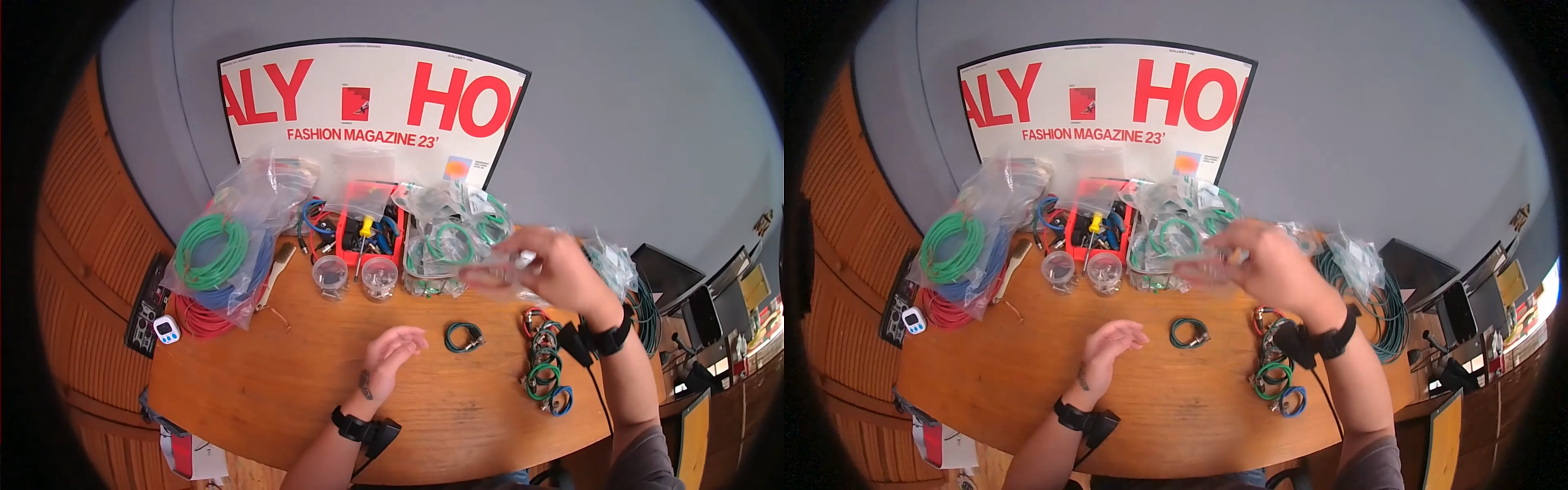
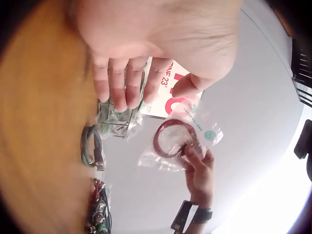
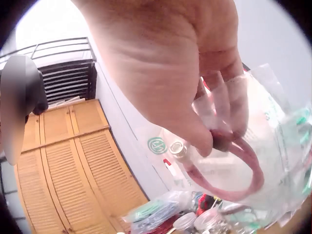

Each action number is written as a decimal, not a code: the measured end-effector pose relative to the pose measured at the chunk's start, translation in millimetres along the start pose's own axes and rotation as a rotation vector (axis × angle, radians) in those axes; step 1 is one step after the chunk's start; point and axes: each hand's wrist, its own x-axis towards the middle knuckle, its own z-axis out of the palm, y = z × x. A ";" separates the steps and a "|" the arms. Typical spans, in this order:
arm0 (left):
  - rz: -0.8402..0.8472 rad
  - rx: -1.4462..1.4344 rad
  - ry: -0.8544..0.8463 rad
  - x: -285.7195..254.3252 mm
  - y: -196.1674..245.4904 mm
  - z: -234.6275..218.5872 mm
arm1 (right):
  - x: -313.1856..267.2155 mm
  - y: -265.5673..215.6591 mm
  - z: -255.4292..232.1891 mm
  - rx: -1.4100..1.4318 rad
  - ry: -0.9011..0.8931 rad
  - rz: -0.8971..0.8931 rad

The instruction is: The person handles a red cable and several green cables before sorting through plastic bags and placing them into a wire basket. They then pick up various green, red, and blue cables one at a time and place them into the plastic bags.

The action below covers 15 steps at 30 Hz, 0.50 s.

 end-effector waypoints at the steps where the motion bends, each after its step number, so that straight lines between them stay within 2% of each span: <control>1: -0.015 0.034 -0.004 -0.2 -1.7 0.5 | 9.6 0.8 -4.4 -0.105 0.092 -0.073; 2: -0.013 0.034 -0.002 -0.5 -2.9 1.0 | 20.3 0.8 -6.2 -0.105 0.092 -0.075; 5: -0.044 0.023 -0.049 -1.1 -3.6 2.5 | 51.5 1.9 10.5 -0.435 0.454 -0.392; 6: -0.049 0.037 -0.049 -1.2 -2.4 2.6 | 54.7 6.6 25.6 -0.486 0.452 -0.390; 8: -0.052 0.051 -0.047 -1.5 -2.3 1.3 | 54.4 20.8 61.8 -0.587 0.255 -0.376; 9: -0.057 0.030 -0.050 -1.5 -4.3 -1.1 | 50.6 33.2 81.4 -0.585 0.258 -0.377; 10: -0.063 0.009 -0.051 -1.4 -5.1 -3.6 | 46.8 45.9 101.9 -0.536 0.163 -0.406; 11: -0.063 0.012 -0.049 -1.1 -4.9 -5.2 | 47.0 41.7 108.3 -0.485 0.068 -0.433; 12: -0.065 0.017 -0.050 -1.4 -5.1 -6.4 | 45.0 40.7 106.9 -0.480 0.068 -0.433; 14: -0.074 0.019 -0.044 -3.1 -5.3 -8.0 | 35.0 34.5 92.8 -0.271 0.036 -0.303; 15: -0.078 0.013 -0.046 -3.2 -4.3 -7.5 | 35.4 33.7 86.9 -0.259 -0.010 -0.228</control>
